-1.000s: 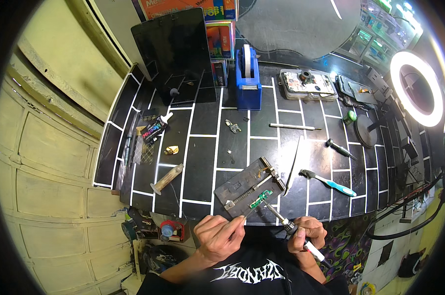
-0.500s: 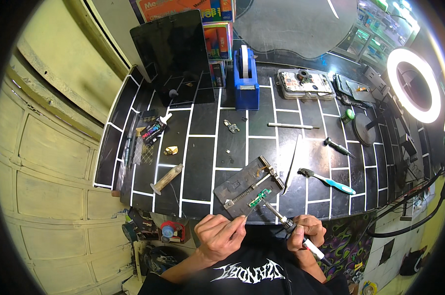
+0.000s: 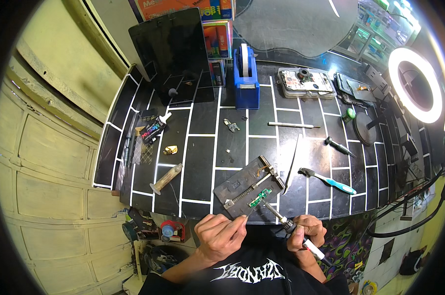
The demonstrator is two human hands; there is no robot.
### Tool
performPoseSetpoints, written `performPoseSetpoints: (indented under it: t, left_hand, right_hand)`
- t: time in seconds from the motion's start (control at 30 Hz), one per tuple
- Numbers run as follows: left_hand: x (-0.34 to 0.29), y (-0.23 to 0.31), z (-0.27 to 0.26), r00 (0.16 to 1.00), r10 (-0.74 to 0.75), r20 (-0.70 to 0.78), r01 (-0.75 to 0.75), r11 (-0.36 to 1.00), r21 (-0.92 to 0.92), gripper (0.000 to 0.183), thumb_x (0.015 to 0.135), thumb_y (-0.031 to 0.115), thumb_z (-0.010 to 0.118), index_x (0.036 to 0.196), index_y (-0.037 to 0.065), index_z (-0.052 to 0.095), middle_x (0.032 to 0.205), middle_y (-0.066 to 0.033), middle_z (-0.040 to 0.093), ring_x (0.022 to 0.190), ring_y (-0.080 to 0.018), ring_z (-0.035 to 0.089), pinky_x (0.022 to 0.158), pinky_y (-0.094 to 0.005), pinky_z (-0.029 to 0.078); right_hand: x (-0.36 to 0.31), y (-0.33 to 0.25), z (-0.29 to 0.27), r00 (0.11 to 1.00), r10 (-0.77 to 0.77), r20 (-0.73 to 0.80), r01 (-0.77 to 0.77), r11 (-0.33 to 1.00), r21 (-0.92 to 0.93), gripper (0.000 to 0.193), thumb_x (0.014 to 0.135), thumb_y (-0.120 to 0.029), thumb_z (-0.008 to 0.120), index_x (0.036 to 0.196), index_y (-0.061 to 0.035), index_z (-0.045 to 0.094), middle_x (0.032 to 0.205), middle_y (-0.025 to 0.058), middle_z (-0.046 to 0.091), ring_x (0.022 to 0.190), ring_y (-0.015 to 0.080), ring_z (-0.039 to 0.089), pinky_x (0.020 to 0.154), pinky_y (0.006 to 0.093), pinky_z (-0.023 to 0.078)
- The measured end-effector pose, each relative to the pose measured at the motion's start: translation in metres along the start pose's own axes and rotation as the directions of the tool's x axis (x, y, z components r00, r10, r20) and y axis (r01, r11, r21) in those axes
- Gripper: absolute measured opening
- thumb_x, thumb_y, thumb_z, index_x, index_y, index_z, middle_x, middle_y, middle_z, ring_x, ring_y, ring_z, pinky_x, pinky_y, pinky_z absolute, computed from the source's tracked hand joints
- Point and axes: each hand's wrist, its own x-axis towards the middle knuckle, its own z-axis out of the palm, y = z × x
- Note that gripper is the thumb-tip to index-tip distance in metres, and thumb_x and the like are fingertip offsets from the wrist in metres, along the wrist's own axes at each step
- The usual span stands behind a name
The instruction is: The person secures a small green circuit board in a bench vise and uses a soldering iron and solder wire to apply solder to several points on the board. The person then removes the board from the vise and continues to solder a small component held in hand.
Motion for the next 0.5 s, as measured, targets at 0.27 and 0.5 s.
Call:
performPoseSetpoints:
  t: [0.27,0.5]
  left_hand:
    - [0.0021,0.0006,-0.0007,1.000,-0.003,0.014,0.003,1.000,0.008,0.018,0.072,0.003,0.077,0.089,0.004,0.074,0.058,0.0029,0.059,0.052,-0.0133,0.053,0.052,-0.0284,0.037]
    - [0.0021,0.0010,-0.0009,1.000,-0.029,0.009,0.029,1.000,0.000,0.018,0.072,0.002,0.077,0.090,0.004,0.074,0.059,0.0022,0.060,0.052,-0.0138,0.054,0.052,-0.0287,0.037]
  right_hand:
    - [-0.0046,0.0033,-0.0029,1.000,0.017,-0.003,-0.017,0.998,0.059,0.018,0.084,0.005,0.056,0.082,-0.0025,0.040,0.055,0.0053,0.049,0.042,0.0150,0.051,0.045,0.0315,0.048]
    - [-0.0018,0.0021,-0.0015,1.000,-0.003,-0.011,0.003,1.000,0.009,0.017,0.086,0.004,0.056,0.083,-0.0020,0.040,0.055,0.0057,0.049,0.042,0.0162,0.053,0.045,0.0320,0.048]
